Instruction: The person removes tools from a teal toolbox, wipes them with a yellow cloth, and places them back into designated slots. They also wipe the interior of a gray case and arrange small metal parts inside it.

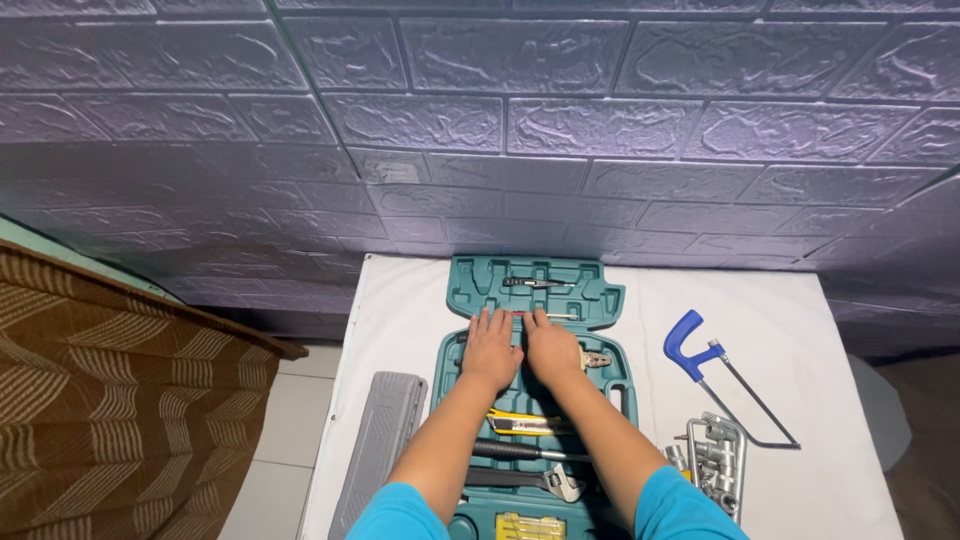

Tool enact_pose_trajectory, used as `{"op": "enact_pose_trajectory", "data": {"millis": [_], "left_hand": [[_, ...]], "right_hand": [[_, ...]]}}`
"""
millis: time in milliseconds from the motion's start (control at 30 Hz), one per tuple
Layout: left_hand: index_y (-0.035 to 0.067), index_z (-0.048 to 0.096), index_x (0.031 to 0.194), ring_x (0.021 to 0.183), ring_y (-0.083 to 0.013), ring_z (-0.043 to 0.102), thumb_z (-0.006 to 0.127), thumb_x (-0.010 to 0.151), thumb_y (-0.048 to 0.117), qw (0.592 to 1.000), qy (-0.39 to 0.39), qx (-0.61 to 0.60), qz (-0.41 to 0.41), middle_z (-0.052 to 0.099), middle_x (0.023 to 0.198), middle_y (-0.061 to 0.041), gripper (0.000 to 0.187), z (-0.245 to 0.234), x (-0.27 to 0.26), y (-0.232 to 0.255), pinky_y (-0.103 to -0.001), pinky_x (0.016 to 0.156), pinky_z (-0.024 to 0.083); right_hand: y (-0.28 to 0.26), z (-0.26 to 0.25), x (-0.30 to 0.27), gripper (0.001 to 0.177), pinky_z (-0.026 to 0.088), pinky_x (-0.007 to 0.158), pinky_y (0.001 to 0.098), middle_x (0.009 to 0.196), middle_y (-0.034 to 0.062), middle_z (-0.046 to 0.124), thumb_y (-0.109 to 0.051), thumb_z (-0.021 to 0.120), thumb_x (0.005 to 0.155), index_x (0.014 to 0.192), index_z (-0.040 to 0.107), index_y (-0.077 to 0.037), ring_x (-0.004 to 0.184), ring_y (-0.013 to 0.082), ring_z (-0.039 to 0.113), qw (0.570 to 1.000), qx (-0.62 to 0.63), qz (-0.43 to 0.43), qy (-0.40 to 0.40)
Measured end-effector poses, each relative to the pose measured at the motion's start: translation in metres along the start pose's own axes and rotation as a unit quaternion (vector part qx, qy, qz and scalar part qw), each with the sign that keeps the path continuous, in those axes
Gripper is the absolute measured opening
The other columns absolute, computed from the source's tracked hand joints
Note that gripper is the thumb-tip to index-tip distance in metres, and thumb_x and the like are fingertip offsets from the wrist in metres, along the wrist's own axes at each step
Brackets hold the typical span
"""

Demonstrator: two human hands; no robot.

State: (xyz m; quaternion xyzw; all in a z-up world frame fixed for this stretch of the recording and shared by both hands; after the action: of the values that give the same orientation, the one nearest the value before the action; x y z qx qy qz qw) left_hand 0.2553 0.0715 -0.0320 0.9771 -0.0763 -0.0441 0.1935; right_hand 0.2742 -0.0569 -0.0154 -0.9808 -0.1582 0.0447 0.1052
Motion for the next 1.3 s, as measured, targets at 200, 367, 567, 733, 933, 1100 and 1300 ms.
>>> {"op": "enact_pose_trajectory", "data": {"millis": [200, 367, 567, 733, 933, 1100, 1300], "left_hand": [[0.002, 0.04, 0.148, 0.15, -0.0399, 0.024, 0.069, 0.089, 0.03, 1.0, -0.012, 0.027, -0.011, 0.037, 0.153, -0.016, 0.071, -0.002, 0.012, 0.003, -0.055, 0.124, 0.016], [0.003, 0.041, 0.147, 0.151, -0.0439, 0.016, 0.072, 0.087, 0.029, 1.0, 0.013, 0.003, -0.026, 0.033, 0.155, -0.02, 0.073, -0.02, 0.001, 0.016, -0.061, 0.122, 0.013], [0.007, 0.047, 0.145, 0.15, -0.0488, 0.014, 0.074, 0.082, 0.013, 0.984, 0.099, -0.145, 0.014, 0.027, 0.158, -0.024, 0.069, -0.021, -0.08, 0.039, -0.059, 0.121, 0.018], [0.011, 0.055, 0.138, 0.151, -0.0484, 0.012, 0.073, 0.083, 0.01, 0.973, 0.084, -0.207, 0.047, 0.028, 0.159, -0.023, 0.058, -0.008, -0.141, 0.058, -0.057, 0.12, 0.02], [0.013, 0.058, 0.136, 0.152, -0.0473, 0.013, 0.072, 0.087, 0.011, 0.974, 0.047, -0.217, 0.053, 0.029, 0.16, -0.021, 0.051, -0.014, -0.169, 0.064, -0.055, 0.12, 0.022], [0.009, 0.053, 0.143, 0.152, -0.0475, 0.02, 0.071, 0.087, 0.011, 0.963, 0.092, -0.233, 0.1, 0.029, 0.161, -0.024, 0.059, -0.041, -0.17, 0.087, -0.055, 0.121, 0.026], [0.002, 0.04, 0.149, 0.147, -0.046, 0.03, 0.076, 0.086, 0.025, 0.918, 0.183, -0.304, 0.175, 0.03, 0.159, -0.026, 0.076, -0.093, -0.163, 0.128, -0.052, 0.119, 0.029]], "right_hand": [[0.003, 0.005, 0.0, 0.052, 0.057, 0.079, 0.0473, 0.137, 0.011, 0.055, -0.018, 0.065, 0.086, 0.137, 0.054, -0.012, 0.095, 0.034, 0.071, 1.0, 0.018, 0.011, -0.024], [0.068, -0.02, -0.023, 0.043, 0.056, 0.084, 0.0491, 0.131, 0.0099, 0.065, -0.012, 0.057, 0.09, 0.132, 0.064, -0.017, 0.101, 0.0361, 0.07, 0.988, 0.078, 0.114, 0.063], [0.228, -0.046, -0.093, 0.033, 0.059, 0.087, 0.0423, 0.127, 0.0106, 0.07, -0.022, 0.068, 0.086, 0.116, 0.076, -0.011, 0.113, 0.0295, 0.071, 0.921, -0.068, 0.362, -0.124], [0.259, -0.025, -0.109, 0.026, 0.059, 0.089, 0.0399, 0.115, 0.0088, 0.077, -0.02, 0.064, 0.09, 0.11, 0.08, -0.013, 0.109, 0.0275, 0.074, 0.926, -0.115, 0.325, -0.154], [0.257, -0.032, -0.113, 0.023, 0.059, 0.085, 0.0415, 0.108, 0.0113, 0.077, -0.017, 0.056, 0.094, 0.107, 0.074, -0.012, 0.1, 0.0295, 0.076, 0.957, -0.163, 0.223, -0.085], [0.219, -0.101, -0.127, 0.014, 0.058, 0.075, 0.0421, 0.095, 0.0077, 0.073, -0.019, 0.061, 0.09, 0.102, 0.067, -0.014, 0.09, 0.0287, 0.073, 0.975, -0.192, 0.097, 0.061], [0.126, -0.182, -0.167, 0.016, 0.055, 0.071, 0.0409, 0.092, 0.004, 0.072, -0.019, 0.068, 0.084, 0.1, 0.07, -0.019, 0.085, 0.0277, 0.071, 0.998, -0.017, -0.056, 0.01]]}}
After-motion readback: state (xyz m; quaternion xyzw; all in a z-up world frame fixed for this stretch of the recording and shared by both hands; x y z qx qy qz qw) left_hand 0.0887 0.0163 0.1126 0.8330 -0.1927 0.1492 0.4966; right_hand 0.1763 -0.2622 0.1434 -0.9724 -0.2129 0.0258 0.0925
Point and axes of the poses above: each hand's wrist, its own x-axis towards the middle knuckle, its own z-axis out of the palm, y = z × x, the point moved 3 cm from there along x, towards the middle knuckle
